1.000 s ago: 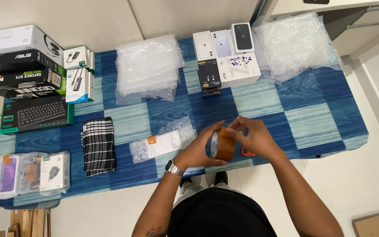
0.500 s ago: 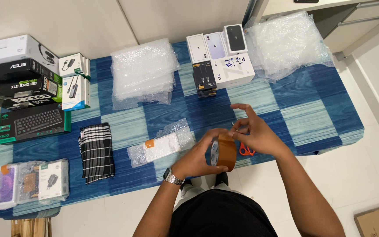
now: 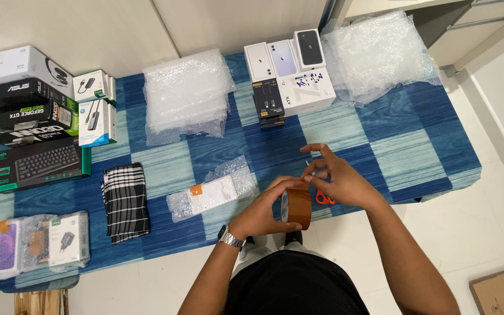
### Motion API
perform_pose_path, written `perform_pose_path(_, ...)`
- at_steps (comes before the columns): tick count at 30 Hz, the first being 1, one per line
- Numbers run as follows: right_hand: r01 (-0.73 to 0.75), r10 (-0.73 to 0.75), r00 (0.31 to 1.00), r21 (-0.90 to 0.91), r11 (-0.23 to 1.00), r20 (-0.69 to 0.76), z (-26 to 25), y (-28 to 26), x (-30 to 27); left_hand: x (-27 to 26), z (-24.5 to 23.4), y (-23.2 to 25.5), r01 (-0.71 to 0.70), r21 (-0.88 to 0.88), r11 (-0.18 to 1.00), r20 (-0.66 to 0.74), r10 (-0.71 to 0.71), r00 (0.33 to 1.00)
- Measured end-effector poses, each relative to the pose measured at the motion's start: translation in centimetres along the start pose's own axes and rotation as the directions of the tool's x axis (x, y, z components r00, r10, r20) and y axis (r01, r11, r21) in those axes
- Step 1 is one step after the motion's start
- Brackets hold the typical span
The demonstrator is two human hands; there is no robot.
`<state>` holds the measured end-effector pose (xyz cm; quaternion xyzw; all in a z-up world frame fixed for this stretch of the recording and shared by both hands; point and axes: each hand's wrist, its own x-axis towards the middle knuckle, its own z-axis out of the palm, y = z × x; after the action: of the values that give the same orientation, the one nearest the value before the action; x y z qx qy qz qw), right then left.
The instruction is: The person wraps a small box in bubble wrap and secures it with tape using a pair of scissors.
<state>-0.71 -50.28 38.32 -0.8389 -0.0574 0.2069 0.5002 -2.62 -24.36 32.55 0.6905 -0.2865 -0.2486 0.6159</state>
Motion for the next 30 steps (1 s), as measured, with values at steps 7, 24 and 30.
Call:
perform_pose_path(7,0.14,-0.204,0.877,-0.174,0.975,-0.434,-0.2,6.6,2.7,-0.6,-0.7,-0.3,0.044,0.048,0.998,-0.043,-0.042,0.998)
perform_pose_path(24,-0.562,0.476,0.826,-0.503,0.656,-0.303,9.6,37.9,7.3,-2.5,-2.0,-1.5,-0.056,0.024,0.998,-0.219,0.059,0.974)
perform_pose_path(30,-0.418,0.392,0.908,-0.27,0.867,-0.147,4.5,29.9,5.5,-2.9,-3.0,-1.2,-0.016,0.028,0.999,-0.222,0.022,0.975)
